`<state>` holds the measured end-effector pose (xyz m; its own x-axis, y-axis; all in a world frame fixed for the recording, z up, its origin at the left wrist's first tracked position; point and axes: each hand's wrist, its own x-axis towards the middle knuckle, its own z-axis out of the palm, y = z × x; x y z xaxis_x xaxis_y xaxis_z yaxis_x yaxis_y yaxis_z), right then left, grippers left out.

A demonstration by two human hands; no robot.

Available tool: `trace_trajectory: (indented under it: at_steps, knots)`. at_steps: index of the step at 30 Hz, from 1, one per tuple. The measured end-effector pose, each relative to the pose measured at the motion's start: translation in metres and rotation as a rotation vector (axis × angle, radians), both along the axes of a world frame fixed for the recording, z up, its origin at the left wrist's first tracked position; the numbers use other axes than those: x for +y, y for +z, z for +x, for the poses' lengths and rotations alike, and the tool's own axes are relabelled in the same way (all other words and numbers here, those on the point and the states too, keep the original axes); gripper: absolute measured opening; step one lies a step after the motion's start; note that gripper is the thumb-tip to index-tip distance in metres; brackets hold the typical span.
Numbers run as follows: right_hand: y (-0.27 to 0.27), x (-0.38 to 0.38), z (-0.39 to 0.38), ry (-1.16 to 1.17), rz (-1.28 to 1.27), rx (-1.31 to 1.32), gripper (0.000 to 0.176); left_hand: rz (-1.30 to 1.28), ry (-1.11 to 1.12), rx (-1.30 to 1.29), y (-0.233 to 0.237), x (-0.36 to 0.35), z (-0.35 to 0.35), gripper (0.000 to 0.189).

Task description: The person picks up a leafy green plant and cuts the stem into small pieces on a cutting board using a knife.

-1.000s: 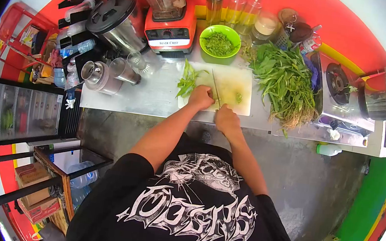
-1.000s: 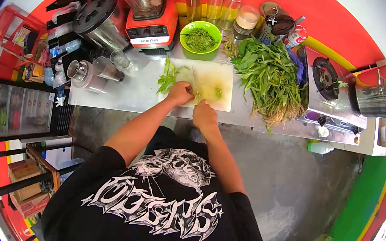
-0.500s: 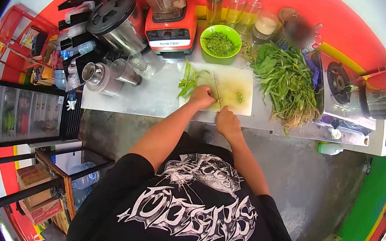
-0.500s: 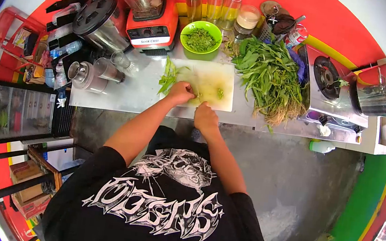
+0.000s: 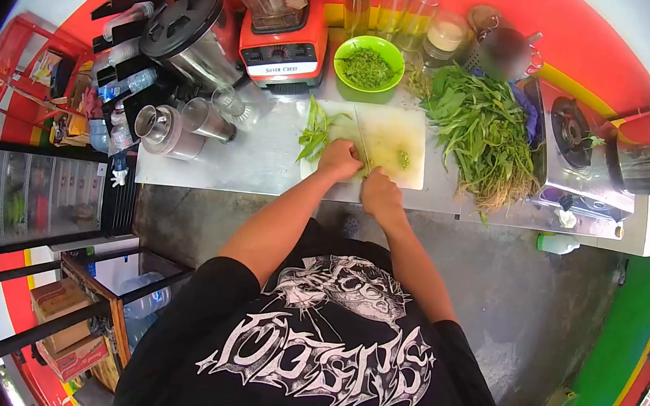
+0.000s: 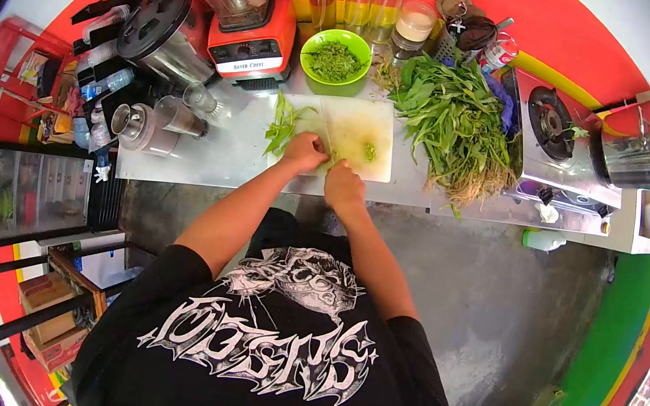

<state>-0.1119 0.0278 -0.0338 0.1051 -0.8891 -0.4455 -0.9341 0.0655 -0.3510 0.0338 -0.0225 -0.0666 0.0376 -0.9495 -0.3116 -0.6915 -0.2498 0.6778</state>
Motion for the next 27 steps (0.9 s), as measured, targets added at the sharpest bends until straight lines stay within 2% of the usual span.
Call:
trace_trajectory:
  at_steps: [3, 9, 12, 15, 17, 21, 23, 24, 27]
  knots:
    - [0.006, 0.005, 0.003, -0.034, 0.011, -0.025, 0.039, 0.004, -0.008, 0.021, -0.004, 0.0, 0.003, 0.025]
    - [-0.005, 0.009, -0.001, -0.078, 0.041, -0.103, 0.039, -0.018, -0.018, -0.025, -0.006, 0.0, 0.001, 0.021]
    - [-0.017, 0.001, 0.002, -0.07, -0.004, -0.096, 0.033, -0.015, -0.027, 0.011, -0.006, -0.002, 0.002, 0.022]
    - [-0.012, 0.0, 0.001, -0.065, 0.005, -0.104, 0.029, 0.006, -0.003, 0.02, -0.003, 0.001, 0.0, 0.02]
    - [-0.012, -0.001, -0.002, -0.025, -0.019, -0.08, 0.031, -0.025, -0.038, 0.117, 0.0, 0.005, 0.005, 0.016]
    - [-0.006, 0.001, -0.005, -0.057, -0.048, -0.094, 0.034, -0.066, -0.082, 0.118, 0.001, 0.012, 0.014, 0.011]
    - [-0.005, 0.001, -0.007, -0.061, -0.068, -0.123, 0.039, -0.213, -0.041, 0.338, -0.002, 0.018, 0.022, 0.011]
    - [-0.002, 0.001, -0.008, -0.044, -0.065, -0.151, 0.039, -0.272, -0.056, 0.259, 0.004, 0.021, 0.027, 0.014]
    - [-0.006, 0.002, -0.008, -0.008, -0.048, -0.224, 0.041, -0.381, 0.01, 0.243, 0.016, 0.027, 0.046, 0.015]
